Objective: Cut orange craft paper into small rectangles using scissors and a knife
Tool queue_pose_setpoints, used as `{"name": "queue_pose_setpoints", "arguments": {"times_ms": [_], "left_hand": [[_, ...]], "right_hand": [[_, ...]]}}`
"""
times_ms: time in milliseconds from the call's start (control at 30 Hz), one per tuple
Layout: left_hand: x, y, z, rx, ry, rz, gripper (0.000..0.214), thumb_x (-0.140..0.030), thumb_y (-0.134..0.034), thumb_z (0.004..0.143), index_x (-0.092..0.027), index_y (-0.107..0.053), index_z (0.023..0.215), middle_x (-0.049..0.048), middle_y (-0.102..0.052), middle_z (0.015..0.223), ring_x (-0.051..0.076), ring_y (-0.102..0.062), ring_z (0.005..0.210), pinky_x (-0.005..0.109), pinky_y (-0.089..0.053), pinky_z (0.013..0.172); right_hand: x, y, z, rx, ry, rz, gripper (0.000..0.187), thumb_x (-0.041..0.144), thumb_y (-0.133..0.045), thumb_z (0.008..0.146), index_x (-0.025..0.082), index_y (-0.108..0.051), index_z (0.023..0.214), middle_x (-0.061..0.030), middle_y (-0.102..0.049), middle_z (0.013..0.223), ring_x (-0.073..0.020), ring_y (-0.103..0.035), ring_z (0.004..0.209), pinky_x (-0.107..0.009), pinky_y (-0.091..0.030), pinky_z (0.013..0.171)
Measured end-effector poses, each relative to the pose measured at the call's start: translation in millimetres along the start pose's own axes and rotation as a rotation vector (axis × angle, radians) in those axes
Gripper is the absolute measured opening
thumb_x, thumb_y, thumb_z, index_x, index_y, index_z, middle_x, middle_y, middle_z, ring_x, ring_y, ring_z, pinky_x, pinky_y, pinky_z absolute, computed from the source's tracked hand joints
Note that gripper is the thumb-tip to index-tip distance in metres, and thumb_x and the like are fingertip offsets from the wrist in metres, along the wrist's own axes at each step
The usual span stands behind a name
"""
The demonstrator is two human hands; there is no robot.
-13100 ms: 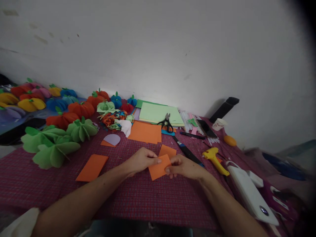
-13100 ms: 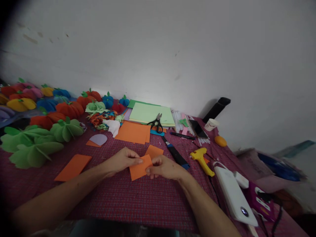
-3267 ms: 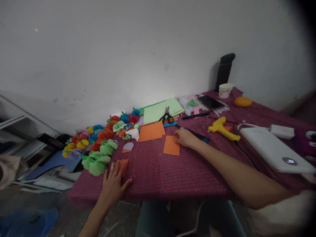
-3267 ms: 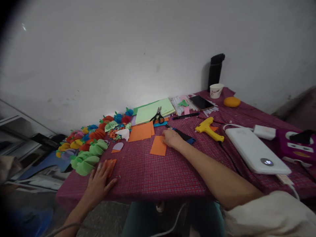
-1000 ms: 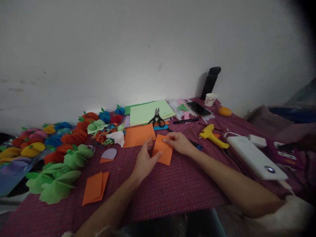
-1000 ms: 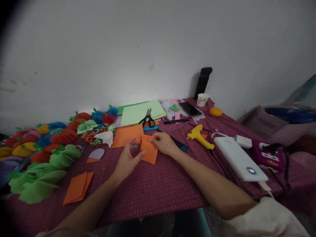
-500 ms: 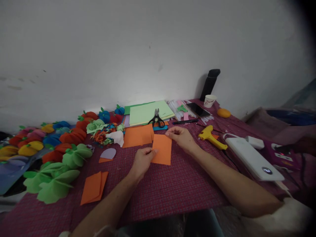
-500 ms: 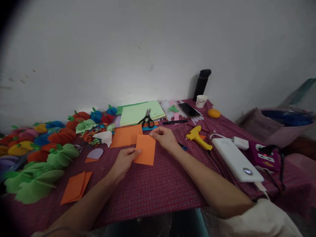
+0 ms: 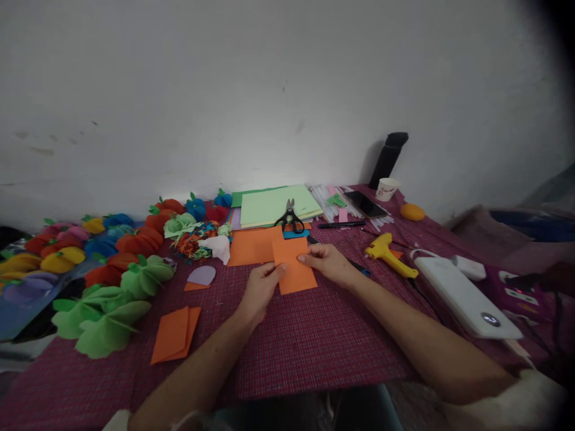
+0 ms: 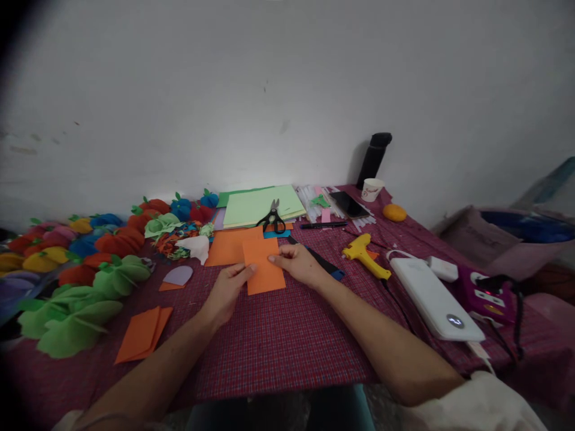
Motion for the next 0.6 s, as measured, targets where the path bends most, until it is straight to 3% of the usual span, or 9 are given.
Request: {"name": "queue_pose_setpoints", "arguments": {"times_ms": [200,400,600], "left_hand": [[-1,-3.6,0,0.048,-0.012,0.010,0.036,-0.036,-0.064,0.067,-0.013,-0.065,0.095,0.0062,-0.067,0.083,0.019,-0.060,0.073,0.031,-0.044,0.069],[-6,5.1,2,-0.020,-0.038,0.088,0.028,-0.034,-0.064,0.067,-0.014,-0.067,0.086,0.0028,-0.065,0.074,0.014,-0.056,0.064,0.024,-0.042,0.061],[-18,4.3,1,-0.012,-0.072,0.019,0.023,-0.023,-0.061,0.066,-0.016,-0.068,0.087,0.0042,-0.066,0.080,0.015,-0.057,0.071,0.027,-0.042,0.067]], "right_hand": [[5,-15,-5,0.179,0.021,0.053,0.031,0.035,-0.062,0.069,0.015,-0.062,0.093,-0.0026,-0.065,0.085,-0.0147,-0.060,0.075,-0.030,-0.046,0.073],[11,0,-4,0.048,0.086,-0.042,0.024,0.032,-0.059,0.072,0.015,-0.066,0.088,-0.0020,-0.066,0.080,-0.0133,-0.058,0.070,-0.026,-0.045,0.066],[14,7,-5,-0.020,0.087,-0.032,0.019,0.024,-0.056,0.071,0.019,-0.069,0.084,-0.0023,-0.067,0.087,-0.0136,-0.059,0.075,-0.026,-0.043,0.071]]}}
Point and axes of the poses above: each hand's wrist, its own z-axis towards the middle knuckle, its own y-axis out of the back of the hand, x = y × z, the point moved 8 cm from there along z, towards the middle knuckle
